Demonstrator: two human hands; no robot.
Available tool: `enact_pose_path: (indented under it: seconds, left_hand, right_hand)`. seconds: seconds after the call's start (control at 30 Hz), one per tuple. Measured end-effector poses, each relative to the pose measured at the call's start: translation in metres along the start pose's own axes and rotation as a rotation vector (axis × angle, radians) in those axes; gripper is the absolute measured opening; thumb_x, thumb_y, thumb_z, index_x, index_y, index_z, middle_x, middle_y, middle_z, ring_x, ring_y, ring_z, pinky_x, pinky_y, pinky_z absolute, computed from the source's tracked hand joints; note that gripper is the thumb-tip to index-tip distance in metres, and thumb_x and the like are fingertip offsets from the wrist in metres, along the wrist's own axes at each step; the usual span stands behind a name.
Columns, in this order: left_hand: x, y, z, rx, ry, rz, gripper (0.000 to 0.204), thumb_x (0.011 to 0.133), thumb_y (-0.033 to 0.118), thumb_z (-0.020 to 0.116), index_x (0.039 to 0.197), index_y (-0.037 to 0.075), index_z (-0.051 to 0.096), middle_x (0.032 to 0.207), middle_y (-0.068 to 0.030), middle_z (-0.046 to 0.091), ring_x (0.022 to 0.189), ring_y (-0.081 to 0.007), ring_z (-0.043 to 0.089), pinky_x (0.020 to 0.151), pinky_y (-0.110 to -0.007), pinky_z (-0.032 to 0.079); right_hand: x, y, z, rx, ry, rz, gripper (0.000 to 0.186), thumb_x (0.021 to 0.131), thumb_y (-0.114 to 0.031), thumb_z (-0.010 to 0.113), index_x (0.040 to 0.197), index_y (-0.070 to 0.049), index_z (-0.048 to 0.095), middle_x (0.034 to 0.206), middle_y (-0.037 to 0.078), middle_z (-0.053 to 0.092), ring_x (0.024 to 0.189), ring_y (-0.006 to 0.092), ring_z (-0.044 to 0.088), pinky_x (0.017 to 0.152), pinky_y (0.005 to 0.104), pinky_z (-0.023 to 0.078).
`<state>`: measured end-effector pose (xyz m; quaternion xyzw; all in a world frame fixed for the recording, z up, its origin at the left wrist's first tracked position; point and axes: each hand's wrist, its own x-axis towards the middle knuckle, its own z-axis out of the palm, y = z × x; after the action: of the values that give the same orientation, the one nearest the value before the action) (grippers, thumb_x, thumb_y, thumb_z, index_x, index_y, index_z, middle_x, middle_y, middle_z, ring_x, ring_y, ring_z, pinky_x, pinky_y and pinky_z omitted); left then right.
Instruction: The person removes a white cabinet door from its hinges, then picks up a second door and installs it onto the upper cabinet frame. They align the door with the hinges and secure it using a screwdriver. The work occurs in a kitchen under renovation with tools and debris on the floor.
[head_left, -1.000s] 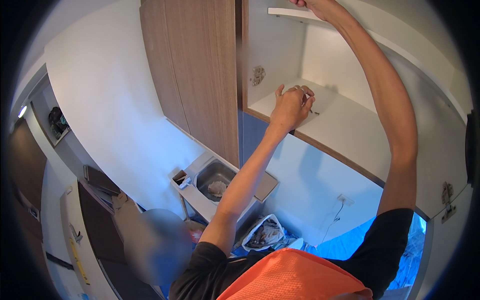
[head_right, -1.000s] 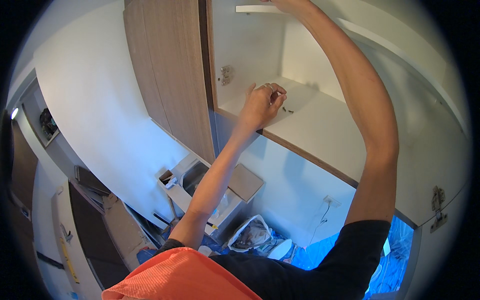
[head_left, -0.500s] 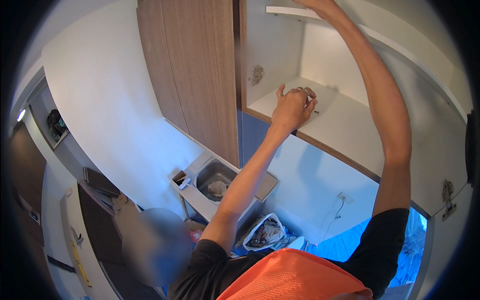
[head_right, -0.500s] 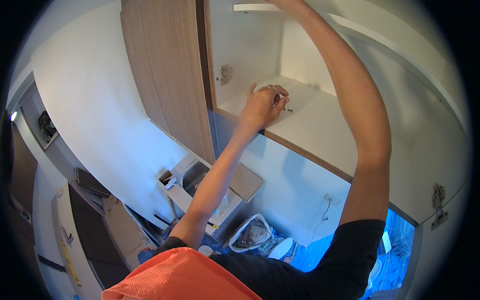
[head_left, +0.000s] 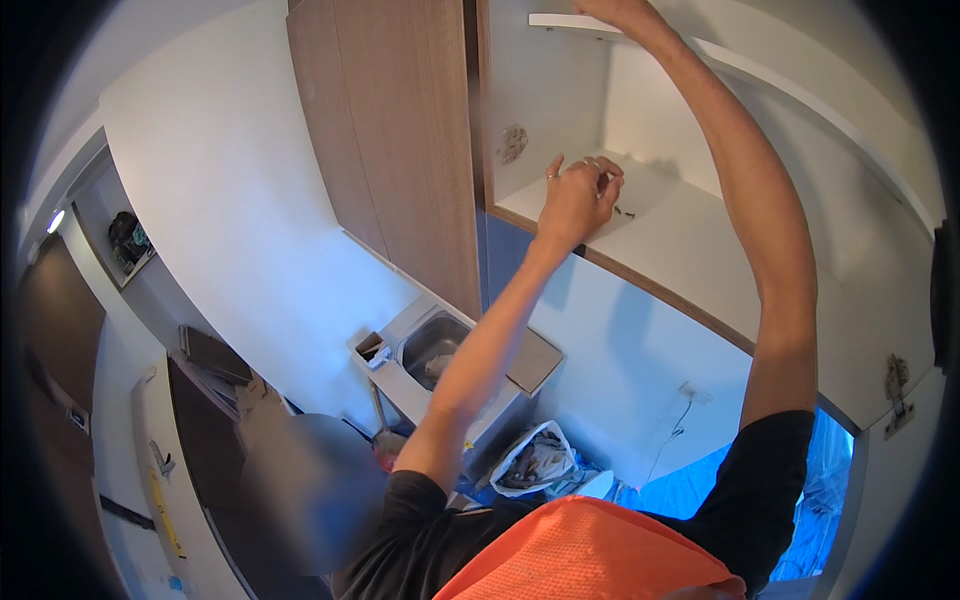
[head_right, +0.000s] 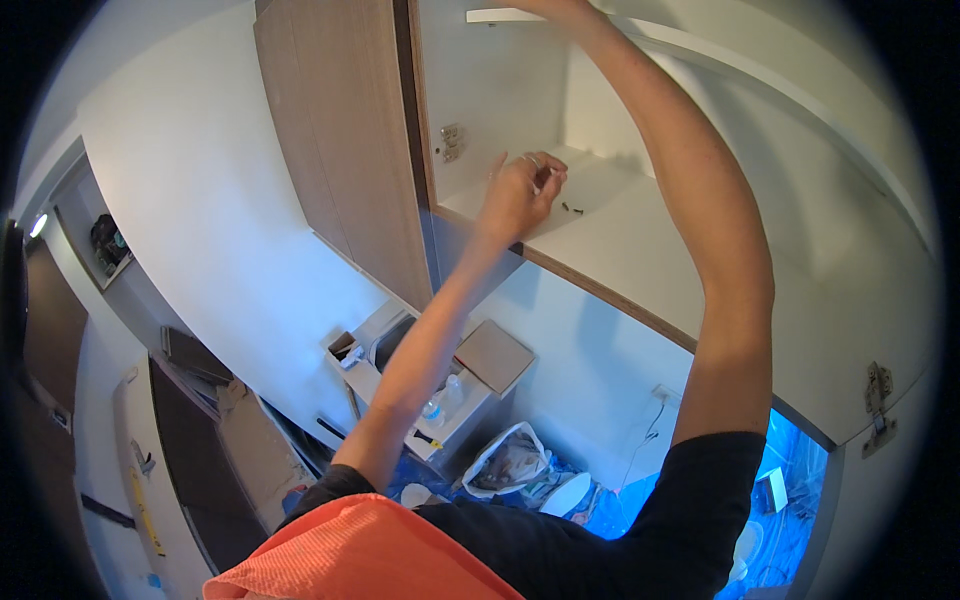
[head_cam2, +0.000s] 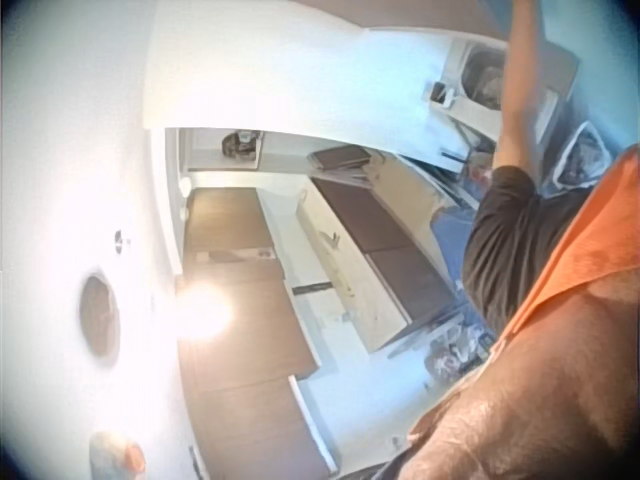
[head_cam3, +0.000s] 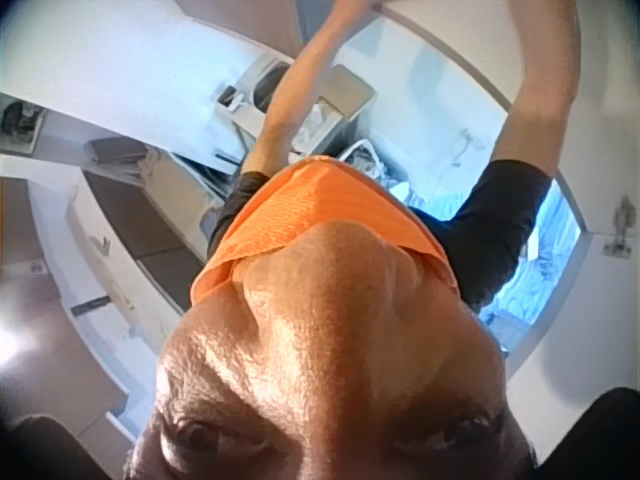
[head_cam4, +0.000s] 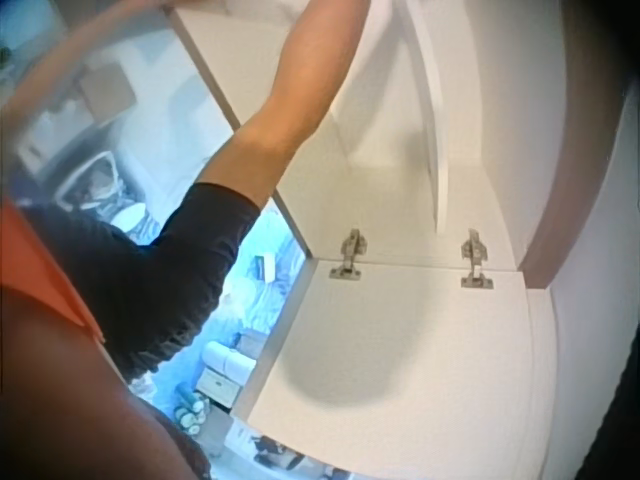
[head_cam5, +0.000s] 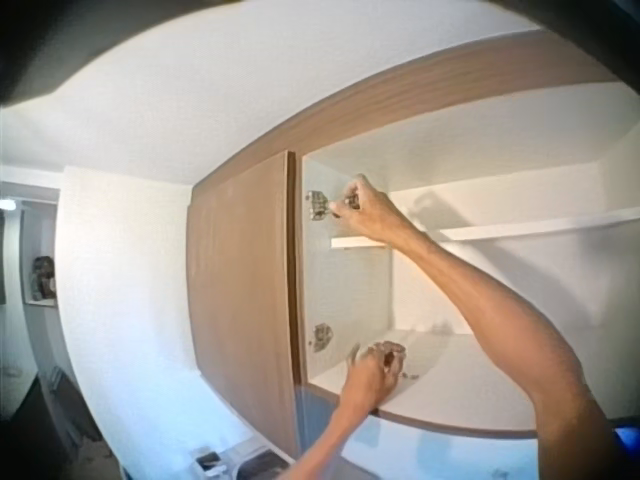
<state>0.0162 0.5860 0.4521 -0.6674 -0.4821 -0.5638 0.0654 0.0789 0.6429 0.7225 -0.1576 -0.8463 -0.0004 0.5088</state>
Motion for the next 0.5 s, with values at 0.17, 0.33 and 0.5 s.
enact_pose_path:
  seconds: [0.17,0.33,0.5]
  left_hand:
    - [0.093,0.007,-0.094,0.366,0.520,0.612,0.014,0.084,0.005,0.070,0.097,0.009,0.071,0.093,-0.0112,0.070,0.087,-0.0342,0.066,0.075,-0.048,0.052]
    - [0.207,0.027,-0.197,0.891,0.400,0.392,0.018,0.081,0.018,0.077,0.097,0.011,0.073,0.113,-0.0112,0.065,0.106,-0.0350,0.059,0.090,-0.047,0.045]
    - [0.232,0.043,-0.210,0.819,0.526,0.660,0.019,0.078,0.021,0.082,0.095,0.013,0.080,0.130,-0.0136,0.061,0.123,-0.0393,0.049,0.102,-0.053,0.043]
  right_hand:
    - [0.019,0.008,0.003,-0.251,0.019,0.034,0.066,0.102,-0.043,0.053,0.131,0.015,0.049,0.126,0.041,0.060,0.121,0.0485,0.060,0.101,0.0501,0.049]
    - [0.010,0.007,0.002,-0.185,-0.052,0.075,0.056,0.103,-0.037,0.053,0.126,0.013,0.052,0.123,0.038,0.062,0.118,0.0485,0.062,0.099,0.0501,0.049]
    - [-0.012,0.002,-0.003,-0.234,0.052,-0.259,0.027,0.096,-0.018,0.061,0.114,0.001,0.055,0.112,0.028,0.065,0.107,0.0465,0.063,0.092,0.0511,0.049]
